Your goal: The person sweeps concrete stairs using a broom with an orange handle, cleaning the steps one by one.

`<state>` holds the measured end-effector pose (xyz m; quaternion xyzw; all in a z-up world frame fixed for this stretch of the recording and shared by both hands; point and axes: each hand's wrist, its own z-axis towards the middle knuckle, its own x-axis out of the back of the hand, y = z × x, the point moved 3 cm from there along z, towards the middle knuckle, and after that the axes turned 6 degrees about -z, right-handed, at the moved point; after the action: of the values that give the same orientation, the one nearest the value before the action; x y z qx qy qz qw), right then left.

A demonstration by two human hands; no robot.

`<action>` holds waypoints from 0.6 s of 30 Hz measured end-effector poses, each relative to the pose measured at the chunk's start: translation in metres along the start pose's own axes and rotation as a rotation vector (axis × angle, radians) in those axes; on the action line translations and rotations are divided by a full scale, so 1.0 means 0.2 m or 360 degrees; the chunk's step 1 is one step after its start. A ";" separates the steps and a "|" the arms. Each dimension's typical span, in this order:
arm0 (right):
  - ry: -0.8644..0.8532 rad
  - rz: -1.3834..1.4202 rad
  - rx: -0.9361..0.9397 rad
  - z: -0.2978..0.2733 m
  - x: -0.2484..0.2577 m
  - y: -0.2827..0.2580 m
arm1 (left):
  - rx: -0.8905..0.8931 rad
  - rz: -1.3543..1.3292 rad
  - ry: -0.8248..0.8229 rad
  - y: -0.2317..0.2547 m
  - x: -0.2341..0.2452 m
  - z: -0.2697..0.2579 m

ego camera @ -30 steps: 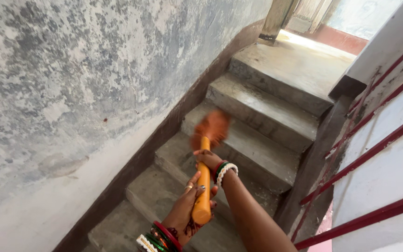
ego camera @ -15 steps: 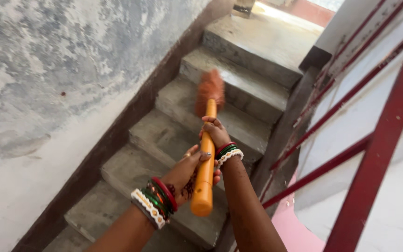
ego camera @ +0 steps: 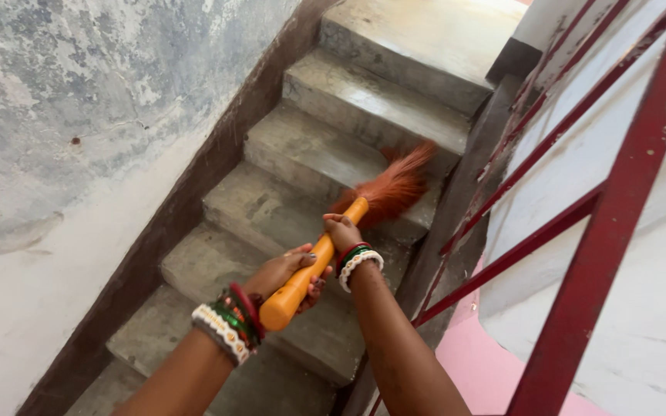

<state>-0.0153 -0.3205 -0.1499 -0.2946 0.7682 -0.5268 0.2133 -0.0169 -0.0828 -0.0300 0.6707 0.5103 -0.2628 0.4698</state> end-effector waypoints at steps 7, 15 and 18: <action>-0.0269 -0.0209 -0.0100 0.00 -0.39 0.02 | 0.0005 -0.0458 -0.0026 0.02 0.14 -0.18; -0.0527 -0.0030 0.0016 -0.20 -0.58 -0.27 | -0.0214 -0.0443 -0.0140 0.02 -0.04 -0.30; -0.0514 0.0079 0.0029 -0.34 -0.57 -0.37 | -0.0231 -0.0277 -0.0139 0.05 -0.16 -0.41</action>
<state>0.0415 -0.2170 -0.0544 -0.3546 0.7260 -0.4742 0.3497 -0.0298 -0.0228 0.0346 0.5760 0.5633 -0.2940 0.5142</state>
